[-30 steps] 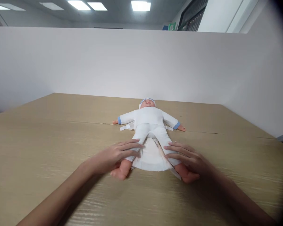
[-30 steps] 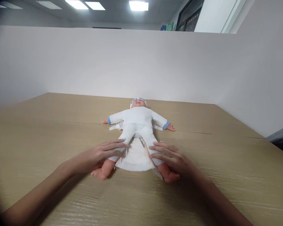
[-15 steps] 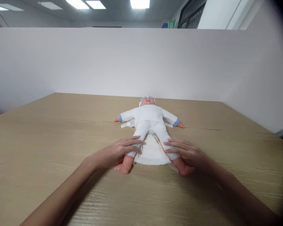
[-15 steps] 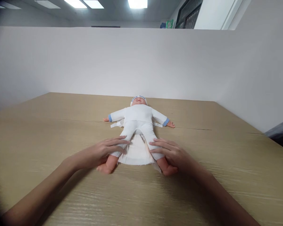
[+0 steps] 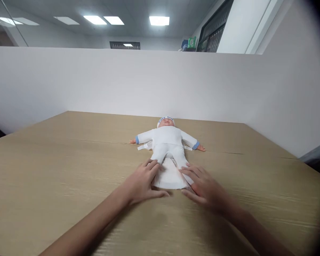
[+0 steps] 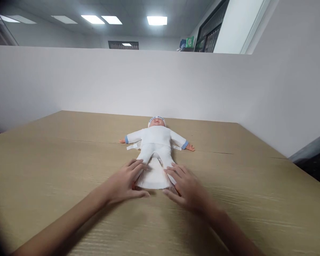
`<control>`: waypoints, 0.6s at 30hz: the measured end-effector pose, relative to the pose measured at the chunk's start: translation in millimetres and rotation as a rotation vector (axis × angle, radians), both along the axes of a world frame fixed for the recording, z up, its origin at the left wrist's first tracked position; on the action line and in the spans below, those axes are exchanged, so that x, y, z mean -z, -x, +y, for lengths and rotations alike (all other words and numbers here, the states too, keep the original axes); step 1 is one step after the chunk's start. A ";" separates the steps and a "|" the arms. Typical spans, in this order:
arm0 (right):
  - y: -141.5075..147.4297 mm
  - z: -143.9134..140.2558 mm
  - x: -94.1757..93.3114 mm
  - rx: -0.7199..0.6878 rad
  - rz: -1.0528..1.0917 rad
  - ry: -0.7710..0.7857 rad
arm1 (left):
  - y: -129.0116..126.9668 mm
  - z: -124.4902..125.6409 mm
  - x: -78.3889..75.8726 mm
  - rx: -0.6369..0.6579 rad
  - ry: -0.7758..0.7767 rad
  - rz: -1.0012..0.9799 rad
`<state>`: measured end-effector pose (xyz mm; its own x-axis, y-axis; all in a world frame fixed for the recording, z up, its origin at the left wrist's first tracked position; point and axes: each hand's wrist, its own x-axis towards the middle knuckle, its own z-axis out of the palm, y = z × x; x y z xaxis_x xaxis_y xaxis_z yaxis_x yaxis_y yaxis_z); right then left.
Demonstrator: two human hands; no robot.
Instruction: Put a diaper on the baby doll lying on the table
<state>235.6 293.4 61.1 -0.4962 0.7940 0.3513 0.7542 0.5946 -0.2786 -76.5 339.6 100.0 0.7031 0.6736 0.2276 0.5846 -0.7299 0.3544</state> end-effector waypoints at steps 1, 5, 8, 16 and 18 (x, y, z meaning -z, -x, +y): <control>8.4 -3.7 5.0 0.033 -0.028 -0.047 | -4.2 -2.7 6.6 -0.028 -0.038 0.009; 27.9 -6.4 22.5 0.171 -0.085 -0.166 | -11.2 -4.0 25.8 -0.070 -0.136 0.048; 28.3 0.0 21.7 0.199 -0.078 -0.196 | -10.6 -0.5 22.1 -0.079 -0.117 0.040; 22.4 22.7 -19.3 0.129 0.280 0.010 | -3.5 21.5 -23.3 -0.146 0.180 -0.186; 26.0 36.7 -27.4 0.132 0.414 -0.008 | -6.3 36.1 -31.9 -0.137 0.204 -0.274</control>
